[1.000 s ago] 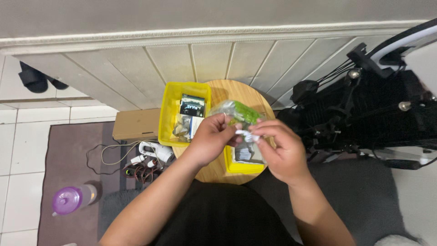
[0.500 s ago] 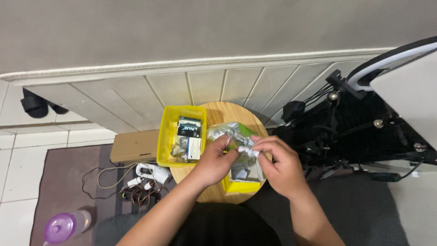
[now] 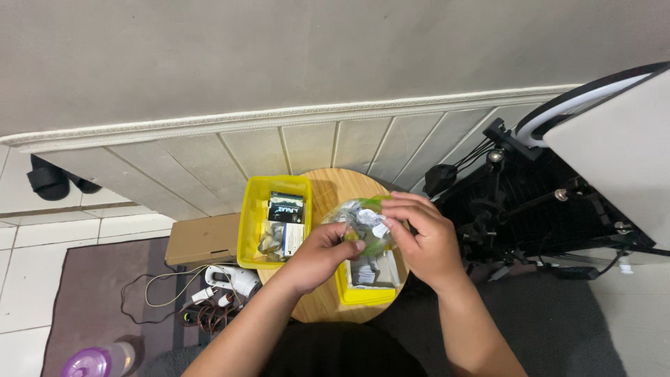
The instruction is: The person empties medicine packets from a yellow container onto a table, retrieves a pair of shears from a nearby shelf, and then uses the shears to cut the packets into smaller sections.
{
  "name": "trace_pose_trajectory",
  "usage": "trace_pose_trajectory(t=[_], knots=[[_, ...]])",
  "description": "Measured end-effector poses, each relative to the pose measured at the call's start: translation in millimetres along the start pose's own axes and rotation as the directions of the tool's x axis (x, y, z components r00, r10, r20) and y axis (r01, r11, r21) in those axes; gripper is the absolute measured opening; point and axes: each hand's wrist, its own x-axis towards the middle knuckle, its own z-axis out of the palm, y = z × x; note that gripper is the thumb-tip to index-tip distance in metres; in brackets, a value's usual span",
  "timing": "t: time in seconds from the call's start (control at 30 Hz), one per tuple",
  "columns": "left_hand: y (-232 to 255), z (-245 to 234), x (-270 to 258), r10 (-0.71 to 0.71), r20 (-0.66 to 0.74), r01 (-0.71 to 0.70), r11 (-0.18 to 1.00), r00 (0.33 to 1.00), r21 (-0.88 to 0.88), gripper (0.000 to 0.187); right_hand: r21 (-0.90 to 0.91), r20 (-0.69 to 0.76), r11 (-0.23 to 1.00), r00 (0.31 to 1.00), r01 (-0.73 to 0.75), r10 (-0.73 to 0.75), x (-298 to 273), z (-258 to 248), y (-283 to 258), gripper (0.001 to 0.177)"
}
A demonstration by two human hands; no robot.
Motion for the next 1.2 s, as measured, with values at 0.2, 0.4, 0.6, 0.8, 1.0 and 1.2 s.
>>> trace_pose_trajectory(t=[0.2, 0.4, 0.6, 0.8, 1.0, 1.2], knots=[[2, -3, -6, 0.025, 0.001, -0.025, 1.0, 1.0, -0.008, 0.007, 0.193, -0.055, 0.978, 0.994, -0.08, 0.093, -3, -6, -4, 0.017], [7, -6, -9, 0.052, -0.027, -0.051, 0.998, 0.998, 0.039, 0.006, 0.39, 0.124, 0.862, 0.946, -0.323, 0.299, -8, 1, 4, 0.038], [14, -4, -9, 0.082, -0.171, -0.048, 0.98, 0.982, 0.192, 0.019, 0.152, -0.137, 0.963, 0.96, -0.224, 0.245, -1, 11, 23, 0.013], [21, -34, -61, 0.419, -0.361, -0.157, 0.805, 0.833, 0.573, 0.019, -0.098, -0.282, 0.984, 0.952, -0.149, 0.116, 39, 29, 64, 0.012], [-9, -78, -115, 0.641, -0.506, 0.186, 0.5, 0.577, 0.846, 0.065, -0.268, 0.003, 0.958, 0.994, -0.106, 0.111, 50, 89, 121, 0.019], [-73, -95, -120, 0.242, -0.653, -0.035, 0.949, 0.718, 0.313, 0.051, -0.151, 0.361, 0.984, 0.921, -0.096, 0.145, 37, 120, 145, 0.037]])
